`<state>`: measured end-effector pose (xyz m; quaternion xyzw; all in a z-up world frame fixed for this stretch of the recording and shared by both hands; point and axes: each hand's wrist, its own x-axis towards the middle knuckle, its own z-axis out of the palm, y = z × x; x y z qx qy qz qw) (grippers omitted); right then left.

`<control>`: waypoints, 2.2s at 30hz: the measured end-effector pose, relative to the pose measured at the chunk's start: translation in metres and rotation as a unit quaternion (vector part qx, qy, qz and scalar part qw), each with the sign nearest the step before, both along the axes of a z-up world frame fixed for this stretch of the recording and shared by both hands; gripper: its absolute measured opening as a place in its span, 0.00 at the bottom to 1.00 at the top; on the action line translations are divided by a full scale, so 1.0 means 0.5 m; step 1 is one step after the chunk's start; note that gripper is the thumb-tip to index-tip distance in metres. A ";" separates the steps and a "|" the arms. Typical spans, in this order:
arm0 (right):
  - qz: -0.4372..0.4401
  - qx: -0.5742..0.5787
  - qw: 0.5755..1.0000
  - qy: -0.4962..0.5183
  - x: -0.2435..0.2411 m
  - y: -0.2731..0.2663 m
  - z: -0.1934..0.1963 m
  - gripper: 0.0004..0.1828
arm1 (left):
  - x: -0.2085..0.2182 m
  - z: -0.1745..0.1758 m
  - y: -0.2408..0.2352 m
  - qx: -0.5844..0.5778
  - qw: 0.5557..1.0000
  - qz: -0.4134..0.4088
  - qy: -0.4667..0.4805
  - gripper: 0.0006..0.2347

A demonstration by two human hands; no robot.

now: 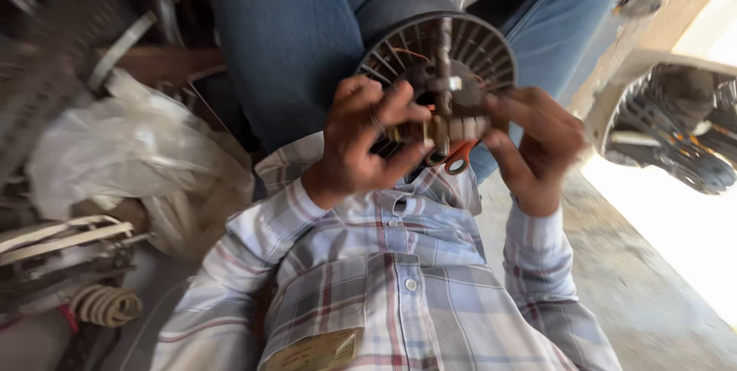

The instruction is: The person prepares components of a fan motor by hand, cutting and shaping insulating material with scissors and applying it to the stator coils while seated in a workshop environment.

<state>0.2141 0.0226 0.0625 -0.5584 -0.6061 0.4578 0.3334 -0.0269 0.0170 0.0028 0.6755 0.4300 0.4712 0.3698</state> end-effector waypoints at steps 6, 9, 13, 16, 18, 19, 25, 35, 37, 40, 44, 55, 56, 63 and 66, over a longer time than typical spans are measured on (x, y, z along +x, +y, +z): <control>0.016 -0.052 0.998 -0.022 0.010 0.014 0.021 0.18 | -0.011 0.008 -0.022 -0.078 0.994 -0.074 -0.011 0.34; 0.021 -0.040 0.999 -0.014 0.002 0.018 0.028 0.17 | -0.017 0.013 -0.019 -0.105 0.991 -0.083 -0.032 0.36; 0.012 -0.033 0.999 0.008 0.008 0.013 0.020 0.18 | -0.014 0.010 0.000 -0.069 0.995 -0.039 -0.063 0.39; 0.015 -0.031 0.999 0.010 0.023 -0.014 0.011 0.22 | -0.026 0.007 -0.001 -0.105 0.986 -0.023 -0.130 0.36; 0.003 -0.036 0.999 -0.008 0.036 -0.028 0.010 0.23 | -0.028 -0.001 -0.003 -0.129 0.982 -0.021 -0.138 0.34; -0.002 -0.035 0.999 -0.016 0.040 -0.033 0.009 0.23 | -0.029 -0.002 -0.003 -0.138 0.980 -0.020 -0.141 0.33; -0.089 -0.074 0.992 0.058 0.019 -0.089 -0.009 0.46 | -0.040 0.000 0.001 -0.083 0.991 -0.043 -0.101 0.38; -0.179 -0.044 0.982 0.046 -0.020 -0.130 -0.030 0.44 | -0.037 0.000 -0.013 -0.055 0.995 -0.063 -0.058 0.44; -0.188 -0.020 0.982 0.021 0.003 -0.148 -0.044 0.41 | -0.045 0.000 -0.021 -0.058 0.995 -0.035 -0.079 0.44; -0.177 0.002 0.984 -0.029 0.052 -0.178 -0.047 0.39 | -0.046 -0.008 -0.054 -0.109 0.985 0.084 -0.108 0.42; -0.158 0.041 0.986 -0.028 0.080 -0.167 -0.068 0.39 | -0.058 0.000 -0.079 -0.094 0.978 0.150 -0.112 0.35; -0.178 0.178 0.967 0.049 -0.028 -0.100 -0.169 0.35 | -0.024 -0.046 -0.034 -0.017 0.998 0.023 -0.051 0.23; -0.185 0.173 0.959 0.128 -0.027 -0.097 -0.186 0.33 | -0.023 -0.053 -0.032 -0.016 0.998 0.023 -0.049 0.23; -0.195 0.205 0.937 0.207 0.004 -0.098 -0.271 0.24 | -0.024 -0.077 -0.035 -0.031 0.997 0.029 -0.058 0.18; -0.196 0.209 0.927 0.242 0.011 -0.069 -0.268 0.23 | -0.022 -0.064 -0.008 -0.012 0.999 0.036 -0.036 0.17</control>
